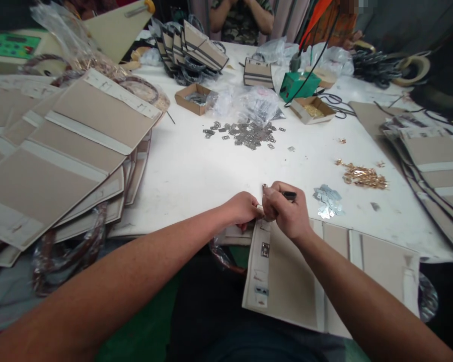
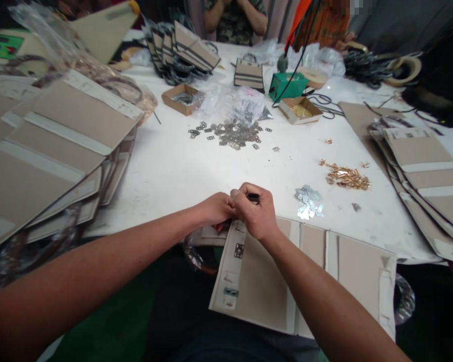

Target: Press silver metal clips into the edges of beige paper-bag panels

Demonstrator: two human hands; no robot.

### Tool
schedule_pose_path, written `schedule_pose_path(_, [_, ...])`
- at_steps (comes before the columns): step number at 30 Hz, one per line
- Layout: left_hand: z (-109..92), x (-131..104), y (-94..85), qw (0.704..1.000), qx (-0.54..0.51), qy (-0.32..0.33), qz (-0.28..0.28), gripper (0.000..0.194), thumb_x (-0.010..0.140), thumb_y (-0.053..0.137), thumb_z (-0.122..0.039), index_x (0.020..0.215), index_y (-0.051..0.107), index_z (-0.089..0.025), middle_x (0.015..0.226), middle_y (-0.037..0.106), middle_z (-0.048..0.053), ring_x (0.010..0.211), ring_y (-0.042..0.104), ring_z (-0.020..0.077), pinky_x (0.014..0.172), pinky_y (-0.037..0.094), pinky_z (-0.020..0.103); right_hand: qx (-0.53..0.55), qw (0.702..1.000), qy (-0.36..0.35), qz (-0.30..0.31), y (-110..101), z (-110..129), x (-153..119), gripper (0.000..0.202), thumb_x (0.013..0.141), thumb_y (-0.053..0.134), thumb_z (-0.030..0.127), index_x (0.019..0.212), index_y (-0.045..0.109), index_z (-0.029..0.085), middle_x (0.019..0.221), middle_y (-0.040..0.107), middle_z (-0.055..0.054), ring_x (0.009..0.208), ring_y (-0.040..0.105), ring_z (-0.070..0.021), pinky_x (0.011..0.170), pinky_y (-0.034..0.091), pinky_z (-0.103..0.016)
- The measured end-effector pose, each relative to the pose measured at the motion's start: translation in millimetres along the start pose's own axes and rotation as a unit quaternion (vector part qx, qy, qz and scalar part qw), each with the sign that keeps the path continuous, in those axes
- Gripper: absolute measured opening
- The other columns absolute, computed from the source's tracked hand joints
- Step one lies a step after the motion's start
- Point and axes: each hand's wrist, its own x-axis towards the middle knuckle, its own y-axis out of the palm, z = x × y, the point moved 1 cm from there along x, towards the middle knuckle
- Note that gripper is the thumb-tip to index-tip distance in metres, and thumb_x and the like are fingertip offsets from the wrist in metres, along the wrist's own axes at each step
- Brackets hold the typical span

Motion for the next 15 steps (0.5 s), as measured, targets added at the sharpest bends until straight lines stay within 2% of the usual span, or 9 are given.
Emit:
schedule_pose_path(4, [-6,-9,-4.2,1.000,-0.007,-0.006,0.019,0.025,0.091,0.063,-0.026,0.068,0.054,-0.020,0.042,0.049,-0.006,0.036,0.053,0.0124,0.040,0.038,0.021,0.054,0.998,-0.029,-0.015,-7,6,-2,0.047,0.093,0.070,0.049,0.062,0.045,0.025,0.049,0.044,0.007,0.044,0.040,-0.0112,0.045,0.036,-0.028])
schedule_pose_path(9, [-5,-9,-3.1,1.000,-0.016,0.002,0.021,0.025,0.091,0.064,-0.026,0.069,0.056,-0.019,0.043,0.050,-0.006,0.034,0.050,0.0103,0.040,0.037,0.020,0.143,0.983,-0.111,-0.024,-9,21,-4,0.045,0.094,0.073,0.044,0.065,0.044,0.025,0.051,0.043,0.007,0.043,0.039,-0.0102,0.045,0.034,-0.027])
schedule_pose_path(13, [-4,-8,-1.6,1.000,-0.011,-0.006,0.011,0.029,0.093,0.061,-0.024,0.065,0.053,-0.020,0.040,0.048,-0.005,0.034,0.050,0.0123,0.040,0.037,0.021,0.103,0.992,-0.064,-0.029,-10,10,-5,0.044,0.094,0.072,0.042,0.064,0.046,0.025,0.050,0.043,0.007,0.043,0.039,-0.0106,0.045,0.033,-0.028])
schedule_pose_path(15, [-4,-8,-1.6,1.000,-0.009,-0.007,0.006,0.028,0.093,0.060,-0.022,0.066,0.053,-0.020,0.040,0.049,-0.005,0.033,0.050,0.0130,0.039,0.037,0.022,0.112,0.991,-0.070,-0.031,-12,9,-6,0.042,0.094,0.072,0.041,0.065,0.047,0.025,0.051,0.042,0.008,0.043,0.038,-0.0108,0.045,0.033,-0.028])
